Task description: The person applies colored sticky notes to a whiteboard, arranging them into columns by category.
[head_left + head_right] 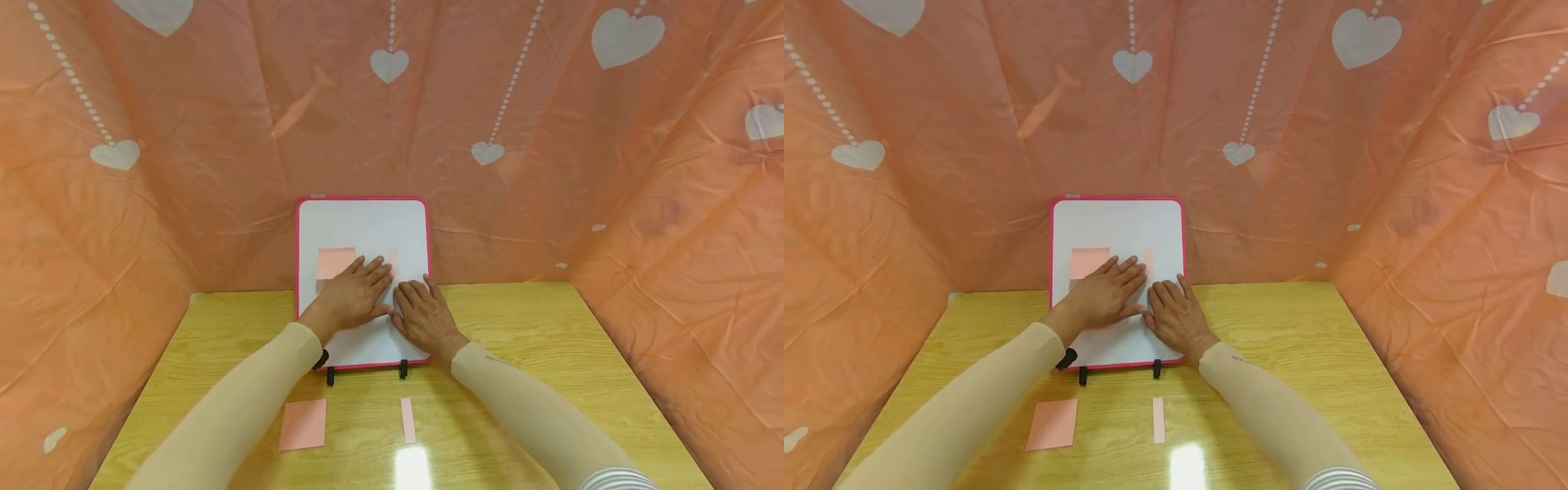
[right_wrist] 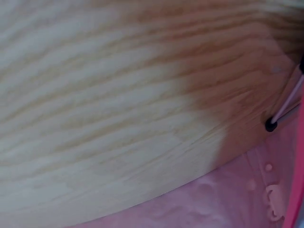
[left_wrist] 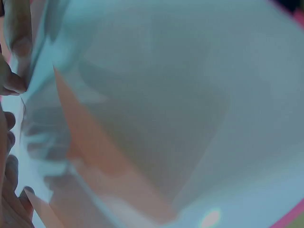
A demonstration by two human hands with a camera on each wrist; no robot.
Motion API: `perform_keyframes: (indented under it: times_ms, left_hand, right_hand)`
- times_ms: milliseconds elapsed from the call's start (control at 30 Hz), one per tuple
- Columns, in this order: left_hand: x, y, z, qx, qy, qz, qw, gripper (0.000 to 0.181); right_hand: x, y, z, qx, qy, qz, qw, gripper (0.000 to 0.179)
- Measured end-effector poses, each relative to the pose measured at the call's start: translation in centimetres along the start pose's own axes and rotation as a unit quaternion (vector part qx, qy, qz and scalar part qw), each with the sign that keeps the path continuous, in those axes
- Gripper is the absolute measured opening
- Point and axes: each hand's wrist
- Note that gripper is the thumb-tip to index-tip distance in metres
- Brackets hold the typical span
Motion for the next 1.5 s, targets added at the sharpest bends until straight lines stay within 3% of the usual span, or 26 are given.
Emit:
perform_keyframes:
  times_ms: [133, 433, 767, 1100, 1333, 1500]
  left_hand:
    - [0.4, 1.2, 0.7, -0.006, 0.031, 0.001, 0.9995, 0.070]
    - [0.6, 4.1, 3.0, -0.052, 0.050, 0.042, 0.9965, 0.077]
    - [0.1, 6.8, 7.6, -0.081, 0.076, 0.156, 0.9814, 0.070]
    - [1.3, 9.8, 11.6, -0.091, 0.098, 0.193, 0.9720, 0.066]
    - [2.4, 12.1, 12.8, -0.104, 0.057, 0.232, 0.9655, 0.059]
    - [3.4, 13.2, 13.0, -0.084, 0.024, 0.237, 0.9677, 0.064]
  right_hand:
    - [-0.7, -0.1, 0.5, 0.008, 0.001, -0.007, 0.9999, 0.043]
    - [-2.9, -0.9, 2.6, 0.031, -0.035, -0.065, 0.9968, 0.046]
    - [-5.2, -2.1, 4.8, 0.051, -0.035, -0.121, 0.9907, 0.050]
    - [-7.2, -3.5, 7.4, 0.060, -0.067, -0.144, 0.9854, 0.045]
    - [-8.2, -4.3, 8.8, 0.047, -0.096, -0.142, 0.9842, 0.043]
    - [-8.8, -4.8, 9.8, 0.035, -0.104, -0.150, 0.9825, 0.041]
Point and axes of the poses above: each hand's wrist, its own z-axis away from the middle knuckle, its own x-axis out of the palm, y = z × x, and after that the axes turned 8 degrees about y, right-handed
